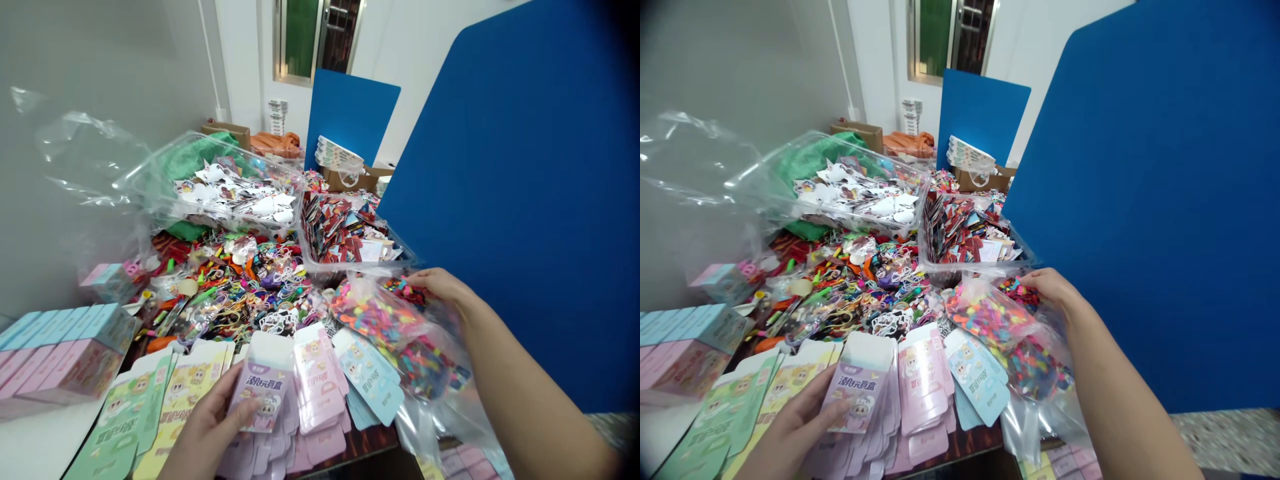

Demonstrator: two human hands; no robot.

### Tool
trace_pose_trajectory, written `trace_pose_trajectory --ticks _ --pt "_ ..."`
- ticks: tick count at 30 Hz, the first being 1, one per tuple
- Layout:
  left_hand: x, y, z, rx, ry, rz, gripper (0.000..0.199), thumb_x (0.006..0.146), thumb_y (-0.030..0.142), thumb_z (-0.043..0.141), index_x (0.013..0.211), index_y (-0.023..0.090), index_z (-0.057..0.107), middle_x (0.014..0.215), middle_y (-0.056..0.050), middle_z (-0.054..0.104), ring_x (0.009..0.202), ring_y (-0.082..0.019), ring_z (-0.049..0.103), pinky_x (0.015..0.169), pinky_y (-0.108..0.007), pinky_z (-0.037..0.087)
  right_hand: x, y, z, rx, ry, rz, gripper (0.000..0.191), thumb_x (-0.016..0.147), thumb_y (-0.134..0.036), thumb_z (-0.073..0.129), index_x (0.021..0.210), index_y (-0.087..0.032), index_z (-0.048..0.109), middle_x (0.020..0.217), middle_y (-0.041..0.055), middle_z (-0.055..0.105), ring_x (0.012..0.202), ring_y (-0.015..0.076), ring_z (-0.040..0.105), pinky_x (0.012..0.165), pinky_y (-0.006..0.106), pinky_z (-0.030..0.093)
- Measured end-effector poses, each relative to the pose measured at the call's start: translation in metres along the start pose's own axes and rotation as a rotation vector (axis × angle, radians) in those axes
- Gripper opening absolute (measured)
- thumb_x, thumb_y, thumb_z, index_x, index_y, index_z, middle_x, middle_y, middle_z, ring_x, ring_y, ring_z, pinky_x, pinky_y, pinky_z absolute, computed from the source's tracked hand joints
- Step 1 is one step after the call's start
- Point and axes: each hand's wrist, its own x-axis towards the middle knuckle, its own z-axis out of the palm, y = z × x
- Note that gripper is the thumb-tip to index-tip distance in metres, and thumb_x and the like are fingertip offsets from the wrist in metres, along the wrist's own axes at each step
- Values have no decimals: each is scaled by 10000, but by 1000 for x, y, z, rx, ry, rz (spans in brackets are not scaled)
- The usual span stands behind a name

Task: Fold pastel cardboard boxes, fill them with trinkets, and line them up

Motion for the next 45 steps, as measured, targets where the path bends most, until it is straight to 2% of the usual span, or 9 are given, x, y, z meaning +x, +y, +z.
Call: trace_pose_trajectory --ticks 10,20,23,28,33,36,39,42,45 --pt "2 -5 -4 -24 -13 0 752 712 492 761 1375 256 496 1339 -71 626 1140 -326 625 719 -315 604 6 2 -3 59 96 41 55 662 -183 657 689 -138 673 516 25 571 407 90 410 360 207 289" --pt "2 2 -1 -28 -76 35 671 758 458 728 1358 253 511 1360 -67 608 1176 -312 601 871 -353 565 -10 -16 2 219 32 -36 35 693 -174 616 658 -170 612 684 87 668 618 169 595 534 246 480" --pt "3 5 4 -50 -129 74 575 784 387 714 1316 249 547 1334 -55 628 1179 -286 600 955 -364 516 -37 -31 27 276 -89 -129 113 689 -268 665 758 -181 686 829 93 708 733 197 627 617 267 503" --pt "4 9 13 -115 -231 169 540 781 275 715 1294 219 555 1267 -77 661 1151 -280 609 958 -389 493 -105 -61 110 343 -328 -453 162 700 -391 745 693 -233 708 1176 54 671 1044 259 611 853 360 477" --pt "0 12 12 -141 -238 199 517 791 245 711 1285 230 557 1289 -71 641 1189 -276 577 969 -379 470 -152 -75 176 128 -372 -869 137 792 -347 657 739 -249 737 1156 72 656 1150 274 556 1020 490 360" --pt "-1 12 7 -136 -213 238 502 793 258 716 1272 252 567 1305 -54 629 1197 -264 564 957 -359 469 -156 -78 186 -19 -534 -930 157 810 -326 628 733 -262 750 1210 70 642 1180 284 536 1023 520 350" --pt "0 10 2 -143 -205 231 514 783 273 725 1271 245 567 1265 -60 645 1135 -252 591 879 -329 495 -150 -82 184 -23 -658 -840 132 791 -357 663 799 -269 761 1255 70 624 1170 281 552 1025 509 365" --pt "2 9 1 -161 -200 186 539 783 278 715 1294 241 545 1204 -66 666 1035 -243 628 752 -299 514 -146 -85 180 32 -653 -782 179 787 -407 679 837 -251 751 1246 84 624 1129 265 581 1014 472 396" --pt "3 8 0 -177 -200 212 510 784 248 710 1273 244 564 1197 -56 667 1063 -239 617 805 -303 504 -150 -87 182 -15 -653 -830 224 831 -432 632 842 -246 757 1250 99 621 1178 273 552 1033 476 376"
